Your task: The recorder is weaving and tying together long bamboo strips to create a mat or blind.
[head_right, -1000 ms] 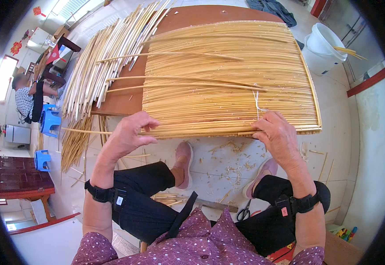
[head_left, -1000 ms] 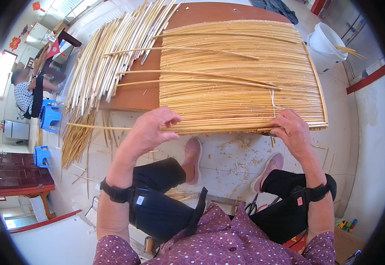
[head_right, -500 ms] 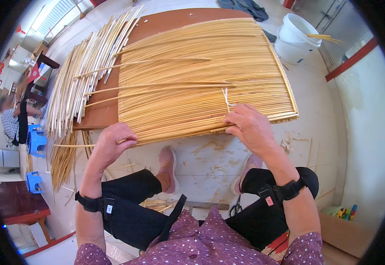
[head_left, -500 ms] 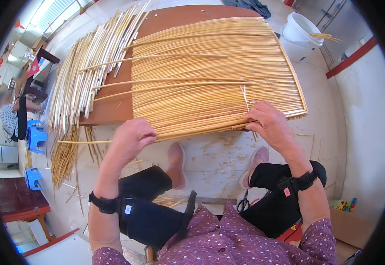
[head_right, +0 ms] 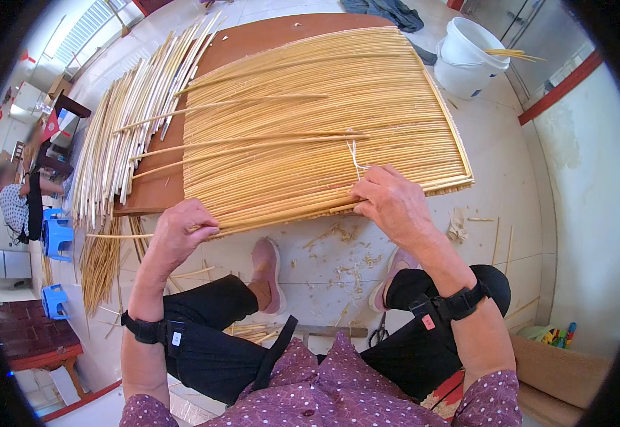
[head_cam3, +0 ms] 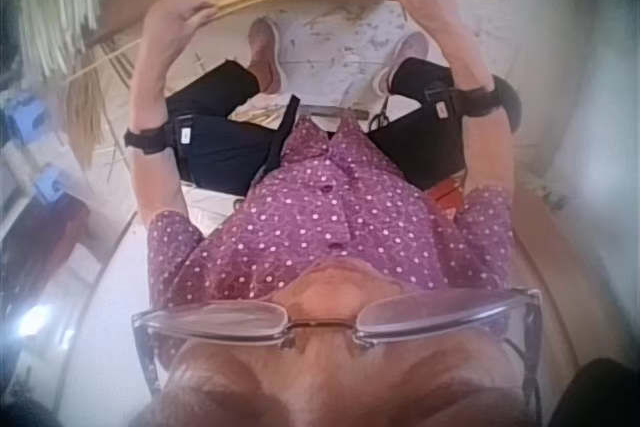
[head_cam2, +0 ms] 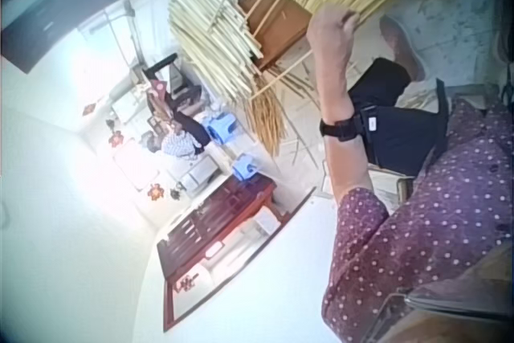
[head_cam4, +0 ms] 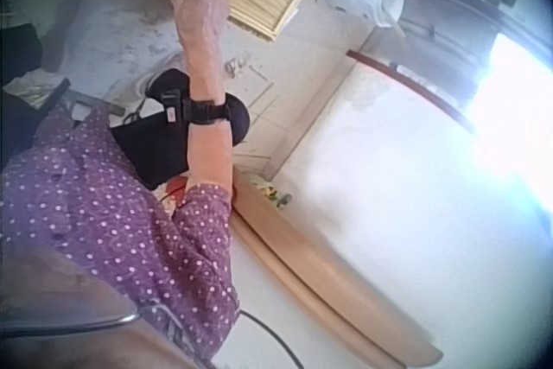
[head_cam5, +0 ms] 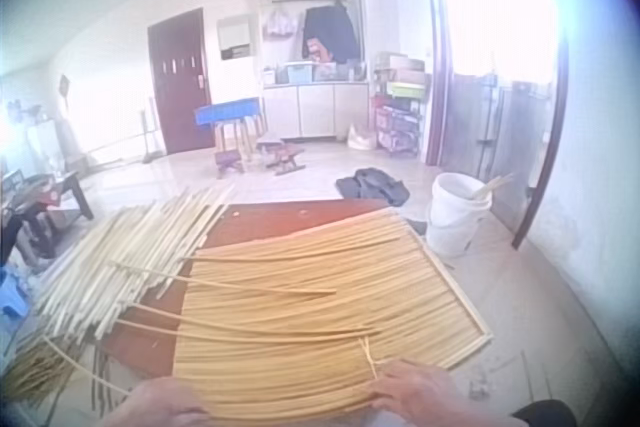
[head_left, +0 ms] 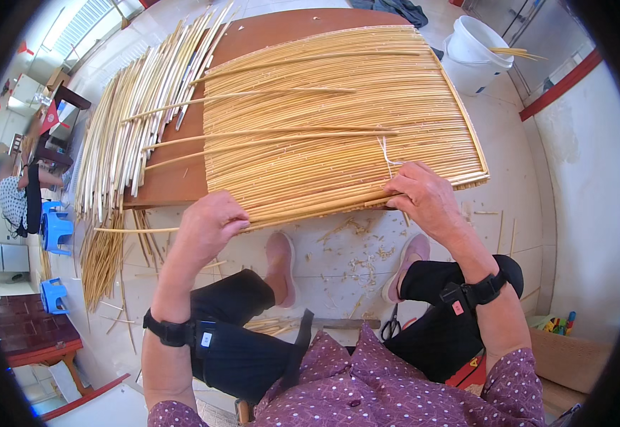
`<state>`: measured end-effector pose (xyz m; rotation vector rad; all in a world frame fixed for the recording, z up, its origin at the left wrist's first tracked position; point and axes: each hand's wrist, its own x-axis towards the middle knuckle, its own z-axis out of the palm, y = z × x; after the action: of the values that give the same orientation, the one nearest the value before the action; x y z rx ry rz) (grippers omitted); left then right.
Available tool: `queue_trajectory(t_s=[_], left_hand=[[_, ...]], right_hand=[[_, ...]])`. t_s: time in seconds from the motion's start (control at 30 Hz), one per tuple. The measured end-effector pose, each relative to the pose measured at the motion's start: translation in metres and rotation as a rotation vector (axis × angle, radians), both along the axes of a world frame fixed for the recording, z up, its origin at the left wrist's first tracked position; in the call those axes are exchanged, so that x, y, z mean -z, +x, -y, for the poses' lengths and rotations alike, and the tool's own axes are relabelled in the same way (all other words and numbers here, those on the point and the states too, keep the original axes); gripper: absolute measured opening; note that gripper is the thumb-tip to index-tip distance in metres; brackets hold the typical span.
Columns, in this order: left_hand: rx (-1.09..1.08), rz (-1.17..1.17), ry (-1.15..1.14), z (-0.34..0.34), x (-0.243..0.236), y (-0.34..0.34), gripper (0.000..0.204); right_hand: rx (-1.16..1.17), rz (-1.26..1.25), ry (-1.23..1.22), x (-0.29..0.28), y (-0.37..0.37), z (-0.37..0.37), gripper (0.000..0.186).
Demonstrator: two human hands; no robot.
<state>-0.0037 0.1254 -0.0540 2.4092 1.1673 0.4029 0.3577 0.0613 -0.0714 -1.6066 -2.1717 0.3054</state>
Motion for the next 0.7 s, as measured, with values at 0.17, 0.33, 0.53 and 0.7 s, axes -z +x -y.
queue_trajectory(t_s=[0.17,0.33,0.53,0.7], left_hand=[[0.011,0.008,0.022,-0.001,0.004,-0.003,0.011],[-0.023,0.054,-0.056,-0.001,0.004,-0.006,0.014],[0.002,0.021,-0.047,0.000,-0.001,-0.007,0.018],[-0.028,0.000,-0.054,0.000,-0.001,-0.012,0.025]], right_hand=[[-0.005,0.012,0.010,0.001,-0.001,-0.001,0.020],[-0.011,0.016,0.015,0.002,0.001,0.000,0.021],[-0.012,0.009,0.006,0.001,-0.001,-0.001,0.021],[-0.015,0.013,-0.007,-0.005,-0.003,0.001,0.022]])
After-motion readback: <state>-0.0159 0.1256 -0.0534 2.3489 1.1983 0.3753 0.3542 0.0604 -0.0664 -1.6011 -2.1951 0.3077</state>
